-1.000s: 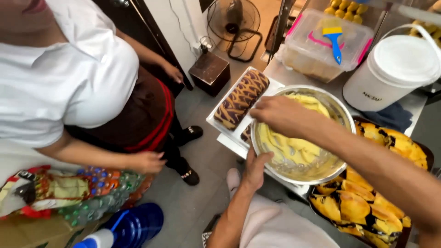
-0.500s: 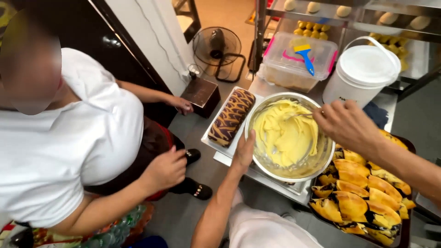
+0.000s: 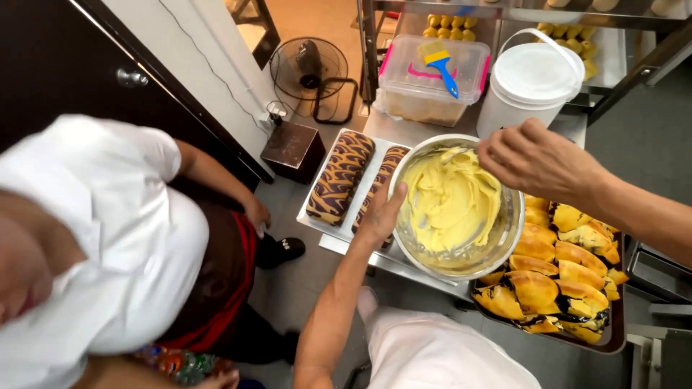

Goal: Applying a liquid glaze to pastries and bread loaves using a pastry brush.

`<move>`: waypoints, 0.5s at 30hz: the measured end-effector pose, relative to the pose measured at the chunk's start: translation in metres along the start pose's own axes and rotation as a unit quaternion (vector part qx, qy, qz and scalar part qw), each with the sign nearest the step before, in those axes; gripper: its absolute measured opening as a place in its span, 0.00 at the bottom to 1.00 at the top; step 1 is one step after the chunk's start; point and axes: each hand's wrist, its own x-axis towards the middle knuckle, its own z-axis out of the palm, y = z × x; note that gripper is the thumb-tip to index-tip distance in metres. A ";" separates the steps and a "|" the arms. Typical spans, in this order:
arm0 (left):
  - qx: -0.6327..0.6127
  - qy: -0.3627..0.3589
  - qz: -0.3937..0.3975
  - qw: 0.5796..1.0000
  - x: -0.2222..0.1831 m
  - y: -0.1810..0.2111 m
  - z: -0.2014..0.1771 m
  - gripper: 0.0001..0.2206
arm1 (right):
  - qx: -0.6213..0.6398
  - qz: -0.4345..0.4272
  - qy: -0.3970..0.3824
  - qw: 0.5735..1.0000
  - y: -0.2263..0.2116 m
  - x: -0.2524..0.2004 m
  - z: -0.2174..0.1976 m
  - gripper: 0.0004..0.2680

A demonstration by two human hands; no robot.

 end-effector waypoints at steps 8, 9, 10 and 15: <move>-0.168 0.093 0.044 0.980 0.005 -0.018 0.004 0.31 | 0.092 0.042 -0.065 0.993 -0.024 -0.034 0.037 0.18; -0.218 0.133 0.068 0.965 0.007 -0.021 0.005 0.28 | 0.135 0.063 -0.100 0.984 -0.030 -0.038 0.041 0.17; -0.219 0.136 0.069 0.964 0.009 -0.023 0.008 0.28 | 0.134 0.061 -0.098 0.984 -0.035 -0.038 0.040 0.17; -0.264 0.188 0.089 0.942 0.018 -0.024 0.016 0.28 | 0.359 0.255 -0.192 0.877 -0.054 -0.040 0.048 0.09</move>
